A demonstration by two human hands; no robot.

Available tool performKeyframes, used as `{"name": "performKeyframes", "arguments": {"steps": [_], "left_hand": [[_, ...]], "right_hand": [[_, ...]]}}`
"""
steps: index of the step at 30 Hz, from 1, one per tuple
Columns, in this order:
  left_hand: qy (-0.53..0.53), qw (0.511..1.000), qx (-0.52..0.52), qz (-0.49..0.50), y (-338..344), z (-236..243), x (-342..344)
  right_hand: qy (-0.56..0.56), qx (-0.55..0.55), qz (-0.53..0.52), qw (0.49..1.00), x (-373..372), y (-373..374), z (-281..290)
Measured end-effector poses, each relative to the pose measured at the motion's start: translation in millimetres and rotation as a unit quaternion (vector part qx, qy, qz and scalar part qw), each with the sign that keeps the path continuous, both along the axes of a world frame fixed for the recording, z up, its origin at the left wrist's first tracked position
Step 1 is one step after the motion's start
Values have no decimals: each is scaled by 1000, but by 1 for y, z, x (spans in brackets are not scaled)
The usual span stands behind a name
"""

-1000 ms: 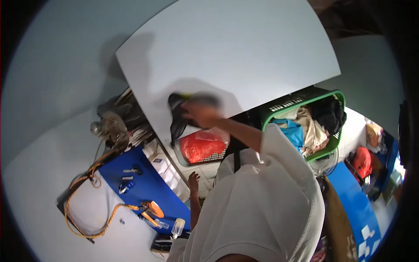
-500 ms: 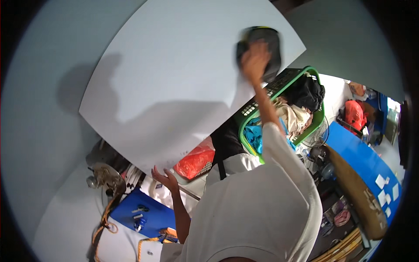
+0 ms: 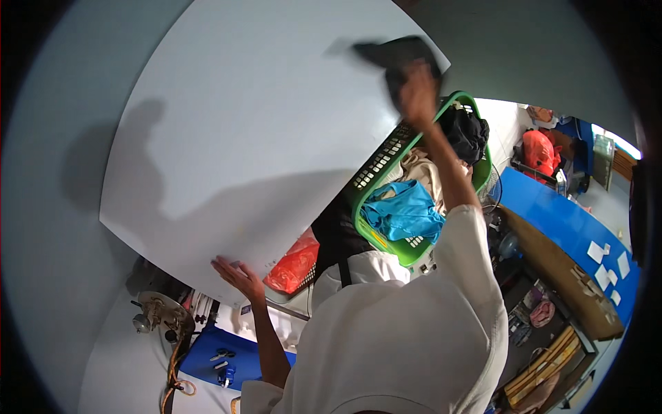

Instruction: Cleaning a white curved board with a cloth and cleaning spray.

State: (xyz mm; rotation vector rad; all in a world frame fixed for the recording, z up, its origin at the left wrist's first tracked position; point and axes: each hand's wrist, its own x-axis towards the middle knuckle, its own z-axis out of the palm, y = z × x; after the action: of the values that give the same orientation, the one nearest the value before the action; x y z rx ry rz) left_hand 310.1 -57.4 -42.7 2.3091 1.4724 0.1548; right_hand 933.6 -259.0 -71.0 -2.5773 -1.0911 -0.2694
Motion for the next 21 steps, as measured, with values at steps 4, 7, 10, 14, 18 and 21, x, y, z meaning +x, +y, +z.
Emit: {"name": "performKeyframes", "arguments": {"steps": [4, 7, 10, 14, 18, 21], "left_hand": [[26, 999, -1, 19, -28, 4, -5], [31, 998, -19, 49, -38, 5, -6], [0, 999, 1, 54, -37, 5, -4], [-60, 982, 30, 176, -20, 16, 0], [-152, 954, 19, 256, 11, 32, 7], [-131, 973, -20, 190, 14, 38, 6]], "right_hand": [[-77, 33, -161, 983, 92, -4, -26], [-86, 39, -125, 988, 13, 54, -42], [-19, -33, 22, 999, -164, 122, -31], [237, 63, 346, 905, -415, 181, 9], [374, -94, 556, 736, -506, 195, 14], [410, -78, 536, 734, -398, 196, -4]]}}
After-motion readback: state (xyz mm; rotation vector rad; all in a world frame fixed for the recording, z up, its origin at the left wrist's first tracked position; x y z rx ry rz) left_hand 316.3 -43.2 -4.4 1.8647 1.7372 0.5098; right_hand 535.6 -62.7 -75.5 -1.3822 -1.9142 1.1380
